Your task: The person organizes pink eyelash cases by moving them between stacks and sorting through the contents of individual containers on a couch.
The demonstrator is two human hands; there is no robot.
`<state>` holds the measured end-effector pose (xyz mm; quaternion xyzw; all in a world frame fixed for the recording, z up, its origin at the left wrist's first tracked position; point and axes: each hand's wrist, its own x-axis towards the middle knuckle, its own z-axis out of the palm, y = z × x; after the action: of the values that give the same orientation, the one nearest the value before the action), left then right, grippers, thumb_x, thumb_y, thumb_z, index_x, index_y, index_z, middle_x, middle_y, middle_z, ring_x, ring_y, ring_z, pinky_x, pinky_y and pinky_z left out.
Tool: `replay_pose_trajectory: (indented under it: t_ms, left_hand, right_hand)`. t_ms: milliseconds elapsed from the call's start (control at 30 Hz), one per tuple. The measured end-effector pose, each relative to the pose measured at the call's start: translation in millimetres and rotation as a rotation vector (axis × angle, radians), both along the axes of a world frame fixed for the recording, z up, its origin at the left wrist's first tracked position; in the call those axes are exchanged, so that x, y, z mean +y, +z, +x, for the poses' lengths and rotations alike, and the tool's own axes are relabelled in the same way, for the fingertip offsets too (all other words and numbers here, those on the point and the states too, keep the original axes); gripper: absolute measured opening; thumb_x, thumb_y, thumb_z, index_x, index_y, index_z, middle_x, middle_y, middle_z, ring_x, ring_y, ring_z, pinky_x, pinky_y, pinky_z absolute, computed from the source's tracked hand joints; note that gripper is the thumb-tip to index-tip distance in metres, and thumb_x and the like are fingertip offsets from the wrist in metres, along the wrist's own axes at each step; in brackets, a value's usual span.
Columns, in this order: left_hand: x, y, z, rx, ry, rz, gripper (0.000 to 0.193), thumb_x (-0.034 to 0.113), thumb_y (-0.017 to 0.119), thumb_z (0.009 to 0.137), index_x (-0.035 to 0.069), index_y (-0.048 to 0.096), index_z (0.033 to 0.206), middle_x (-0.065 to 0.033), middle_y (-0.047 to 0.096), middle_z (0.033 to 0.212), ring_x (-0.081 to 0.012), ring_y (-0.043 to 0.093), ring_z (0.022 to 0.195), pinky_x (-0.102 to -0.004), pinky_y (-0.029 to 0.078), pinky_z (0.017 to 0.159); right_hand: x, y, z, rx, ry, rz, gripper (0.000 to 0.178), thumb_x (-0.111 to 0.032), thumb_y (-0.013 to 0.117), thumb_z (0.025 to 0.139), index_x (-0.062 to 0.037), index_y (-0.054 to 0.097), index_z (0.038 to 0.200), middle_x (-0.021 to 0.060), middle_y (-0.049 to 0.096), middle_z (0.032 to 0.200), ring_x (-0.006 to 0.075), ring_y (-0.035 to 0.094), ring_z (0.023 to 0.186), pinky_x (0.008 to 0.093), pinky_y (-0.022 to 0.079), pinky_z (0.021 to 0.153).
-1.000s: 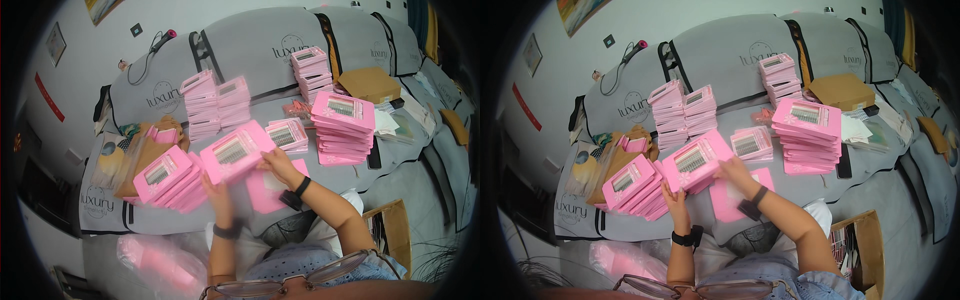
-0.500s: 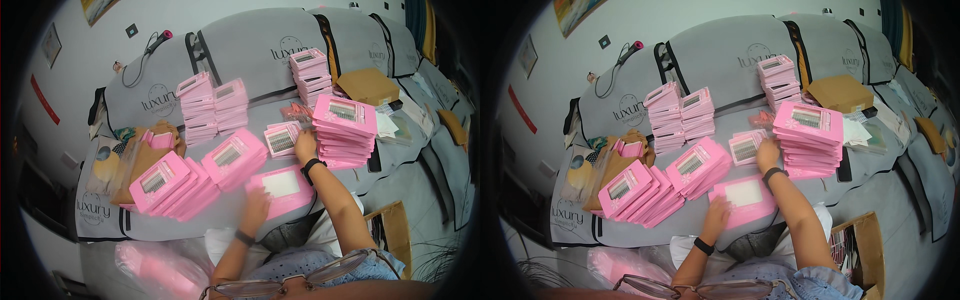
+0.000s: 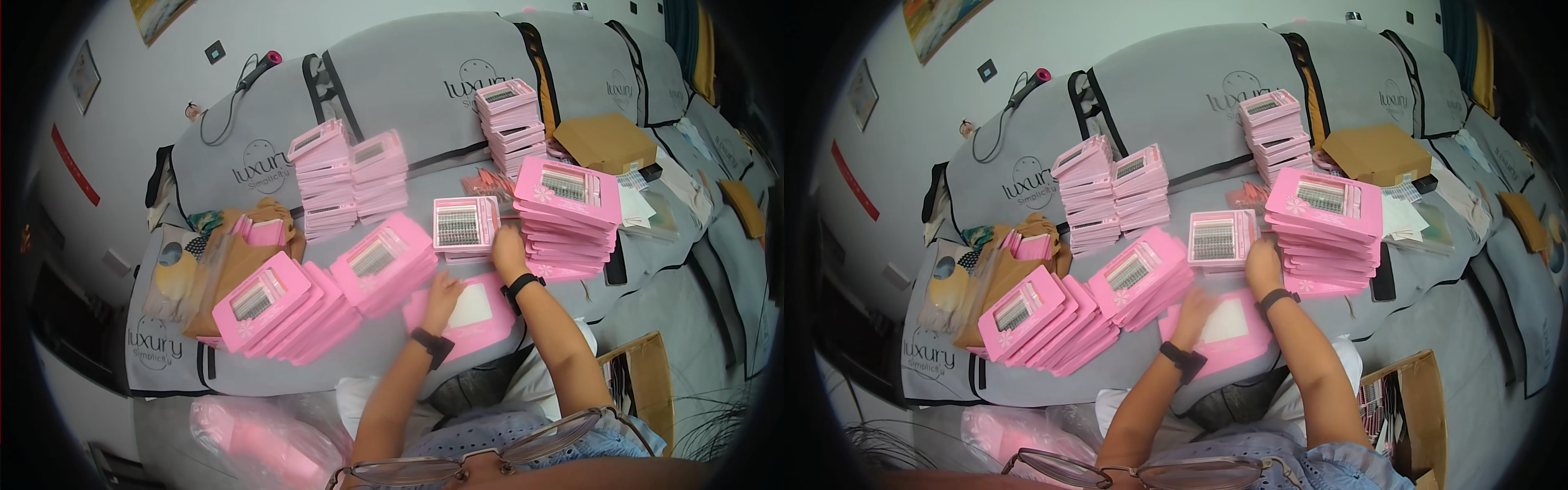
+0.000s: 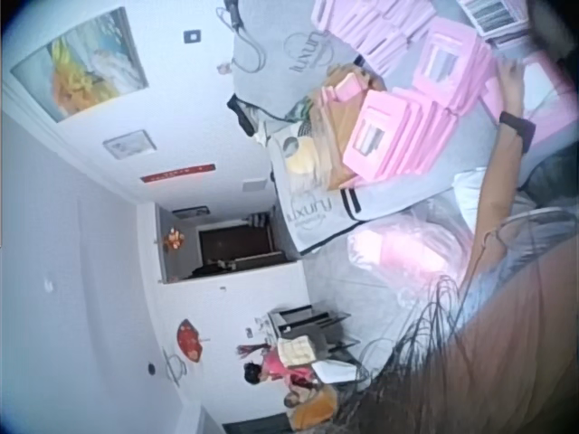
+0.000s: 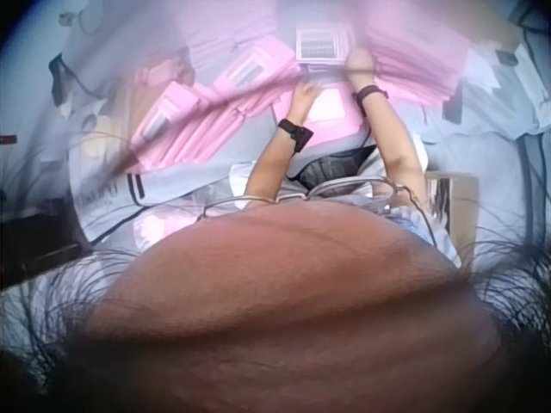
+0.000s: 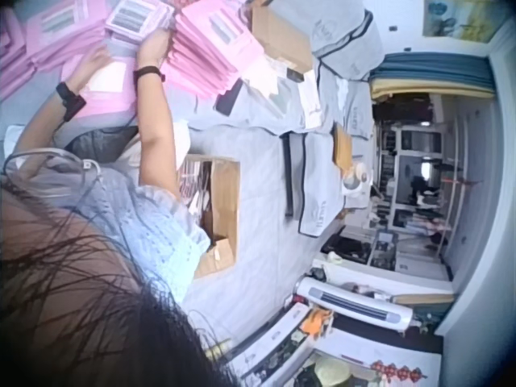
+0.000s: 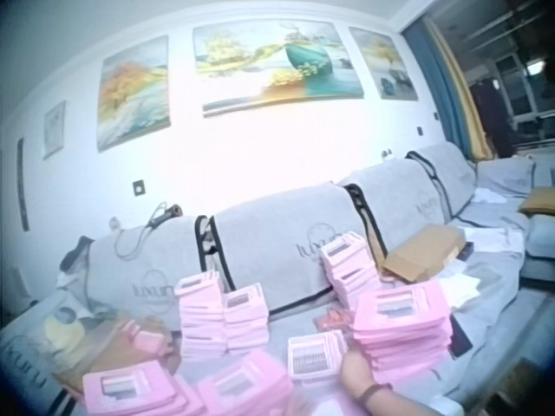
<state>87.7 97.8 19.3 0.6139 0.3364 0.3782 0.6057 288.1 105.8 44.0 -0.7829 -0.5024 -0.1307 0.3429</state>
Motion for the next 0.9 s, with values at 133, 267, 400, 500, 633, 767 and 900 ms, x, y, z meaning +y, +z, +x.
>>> replay_pose_trajectory:
  t_ms: [133, 267, 400, 500, 633, 767, 900]
  left_hand:
    - [-15, 8, 27, -0.183, 0.103, -0.118, 0.043, 0.002, 0.061, 0.086, -0.004, 0.039, 0.123, -0.0159, 0.061, 0.108, -0.0183, 0.058, 0.101, -0.0274, 0.047, 0.085]
    - [-29, 11, 32, -0.355, -0.011, -0.110, 0.037, 0.001, 0.061, 0.085, -0.001, 0.044, 0.117, -0.0111, 0.060, 0.104, -0.0162, 0.057, 0.098, -0.0268, 0.047, 0.084]
    - [-53, 33, 24, -0.247, -0.007, 0.056, 0.023, -0.005, 0.058, 0.085, -0.001, 0.048, 0.106, -0.0084, 0.061, 0.094, -0.0146, 0.059, 0.093, -0.0250, 0.048, 0.080]
    - [-60, 40, 11, -0.226, 0.038, 0.097, 0.013, -0.006, 0.056, 0.086, -0.002, 0.051, 0.098, -0.0074, 0.061, 0.089, -0.0130, 0.061, 0.086, -0.0243, 0.049, 0.077]
    - [-74, 61, -1, -0.084, 0.074, 0.231, 0.008, -0.006, 0.055, 0.087, -0.002, 0.053, 0.093, -0.0059, 0.060, 0.085, -0.0121, 0.061, 0.082, -0.0240, 0.049, 0.076]
    - [-79, 51, -10, -0.128, 0.027, 0.139, 0.005, -0.005, 0.055, 0.088, -0.003, 0.054, 0.092, -0.0054, 0.060, 0.086, -0.0119, 0.061, 0.082, -0.0242, 0.050, 0.076]
    - [-95, 43, -9, -0.231, 0.014, 0.097, 0.012, -0.001, 0.057, 0.085, -0.002, 0.060, 0.096, -0.0073, 0.063, 0.091, -0.0137, 0.057, 0.084, -0.0262, 0.047, 0.075]
  right_hand:
    - [-49, -2, -10, 0.136, 0.099, 0.057, 0.021, -0.008, 0.049, 0.083, 0.0076, 0.058, 0.072, 0.0299, 0.057, 0.079, 0.0446, 0.056, 0.076, 0.0512, 0.044, 0.070]
    - [-84, -23, -9, 0.475, 0.124, -0.045, 0.027, -0.010, 0.048, 0.084, 0.0096, 0.058, 0.068, 0.0316, 0.057, 0.076, 0.0458, 0.055, 0.075, 0.0503, 0.044, 0.072]
    - [-110, -36, -3, 0.375, 0.134, 0.073, 0.033, -0.011, 0.046, 0.091, 0.0089, 0.055, 0.066, 0.0184, 0.054, 0.050, 0.0263, 0.059, 0.039, 0.0364, 0.046, 0.039]
    - [-128, -6, -19, 0.624, 0.174, -0.006, 0.032, -0.011, 0.046, 0.091, 0.0089, 0.055, 0.068, 0.0191, 0.054, 0.051, 0.0288, 0.058, 0.038, 0.0380, 0.047, 0.040]
    - [-142, 9, -27, 0.496, 0.148, -0.210, 0.028, -0.015, 0.048, 0.087, 0.0063, 0.060, 0.073, 0.0257, 0.059, 0.079, 0.0435, 0.056, 0.079, 0.0516, 0.043, 0.071]
    - [-141, 52, -59, 0.131, 0.217, 0.111, 0.012, -0.013, 0.061, 0.079, -0.0011, 0.063, 0.077, 0.0138, 0.059, 0.084, 0.0342, 0.056, 0.085, 0.0452, 0.044, 0.074]
    - [-127, 59, -76, 0.132, 0.608, 0.228, 0.012, -0.010, 0.070, 0.068, -0.0060, 0.065, 0.079, 0.0073, 0.058, 0.080, 0.0281, 0.053, 0.086, 0.0390, 0.042, 0.075]
